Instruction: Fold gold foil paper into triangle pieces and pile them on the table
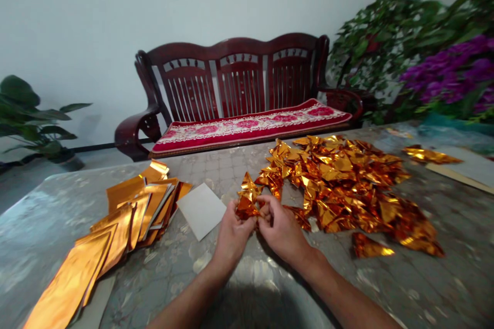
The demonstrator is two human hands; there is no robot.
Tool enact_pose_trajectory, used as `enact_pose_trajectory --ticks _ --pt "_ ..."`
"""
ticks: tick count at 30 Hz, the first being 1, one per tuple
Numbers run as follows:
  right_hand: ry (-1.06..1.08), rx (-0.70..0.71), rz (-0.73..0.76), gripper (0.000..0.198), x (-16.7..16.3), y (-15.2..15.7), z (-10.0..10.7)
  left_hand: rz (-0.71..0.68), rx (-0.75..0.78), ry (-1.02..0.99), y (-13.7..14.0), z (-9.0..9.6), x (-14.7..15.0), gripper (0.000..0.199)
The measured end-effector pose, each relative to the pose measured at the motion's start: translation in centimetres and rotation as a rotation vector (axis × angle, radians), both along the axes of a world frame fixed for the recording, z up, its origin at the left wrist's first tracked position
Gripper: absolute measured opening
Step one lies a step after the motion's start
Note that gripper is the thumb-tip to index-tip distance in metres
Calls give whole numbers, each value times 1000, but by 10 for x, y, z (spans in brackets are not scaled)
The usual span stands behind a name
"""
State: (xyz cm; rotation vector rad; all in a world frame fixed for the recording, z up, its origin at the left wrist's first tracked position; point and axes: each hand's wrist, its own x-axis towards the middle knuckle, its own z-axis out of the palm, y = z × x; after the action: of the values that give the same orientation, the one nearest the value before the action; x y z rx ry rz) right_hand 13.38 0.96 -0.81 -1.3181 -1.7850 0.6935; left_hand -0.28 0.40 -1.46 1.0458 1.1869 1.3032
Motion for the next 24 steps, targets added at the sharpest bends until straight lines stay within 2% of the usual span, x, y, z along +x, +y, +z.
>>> enact_pose_trajectory --ticks 8,17,24 --pt "-8 -19 38 40 4 2 5 -45 16 -36 -1 -3 -2 33" --pt "84 -82 100 43 12 5 4 -48 -76 -65 -3 11 -1 35" --pt "27 -40 93 41 10 0 8 -49 -72 -56 -2 3 -2 40"
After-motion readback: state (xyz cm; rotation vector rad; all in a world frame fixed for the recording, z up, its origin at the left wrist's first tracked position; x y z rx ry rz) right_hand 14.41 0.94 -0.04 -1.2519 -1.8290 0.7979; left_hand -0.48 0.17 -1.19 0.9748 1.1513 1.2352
